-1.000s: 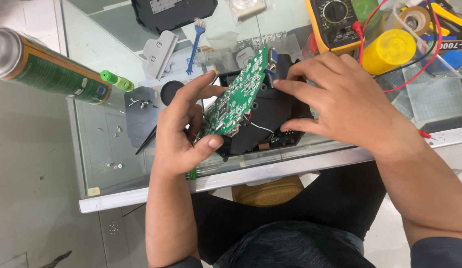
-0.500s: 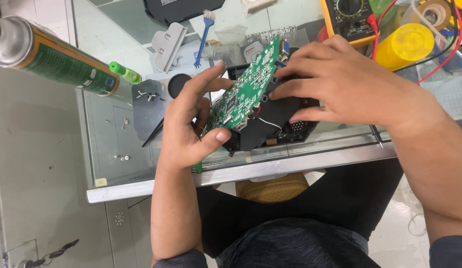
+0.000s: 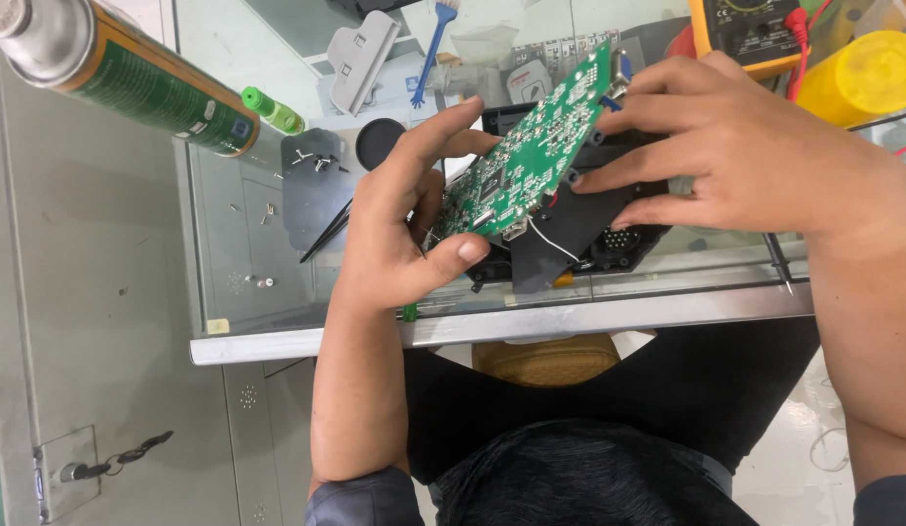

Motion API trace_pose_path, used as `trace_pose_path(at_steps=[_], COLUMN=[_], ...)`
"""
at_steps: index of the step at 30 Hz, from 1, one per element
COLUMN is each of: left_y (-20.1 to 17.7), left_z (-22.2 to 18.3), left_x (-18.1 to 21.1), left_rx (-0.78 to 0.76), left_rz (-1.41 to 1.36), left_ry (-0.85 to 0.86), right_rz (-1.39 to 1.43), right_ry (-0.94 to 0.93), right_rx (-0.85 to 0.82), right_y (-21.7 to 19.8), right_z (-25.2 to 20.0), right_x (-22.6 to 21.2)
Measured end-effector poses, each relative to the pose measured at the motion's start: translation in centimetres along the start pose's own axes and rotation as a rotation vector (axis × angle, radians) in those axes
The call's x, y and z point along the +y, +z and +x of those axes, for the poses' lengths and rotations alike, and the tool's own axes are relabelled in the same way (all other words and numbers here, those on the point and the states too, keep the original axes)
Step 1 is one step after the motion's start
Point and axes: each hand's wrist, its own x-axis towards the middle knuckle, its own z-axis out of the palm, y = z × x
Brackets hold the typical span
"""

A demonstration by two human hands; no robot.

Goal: Assembling the internal circuit board and outer plastic casing of an electronic device.

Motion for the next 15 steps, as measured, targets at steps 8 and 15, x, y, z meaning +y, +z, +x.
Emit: trace_pose_path(at_steps=[8, 15], left_y=[-0.01, -0.04], left_z=[0.02, 0.01], left_x=[-0.09, -0.20], left_rx=[-0.009, -0.008], left_rz=[0.010, -0.003], left_ry=[0.007, 0.005], right_rz=[0.033, 0.029], right_ry=[0.009, 0.058], right_rx=[0.038, 0.064], right_y=[0.82, 0.53], right_z=[-0.48, -0.78], right_x=[0.06, -0.20])
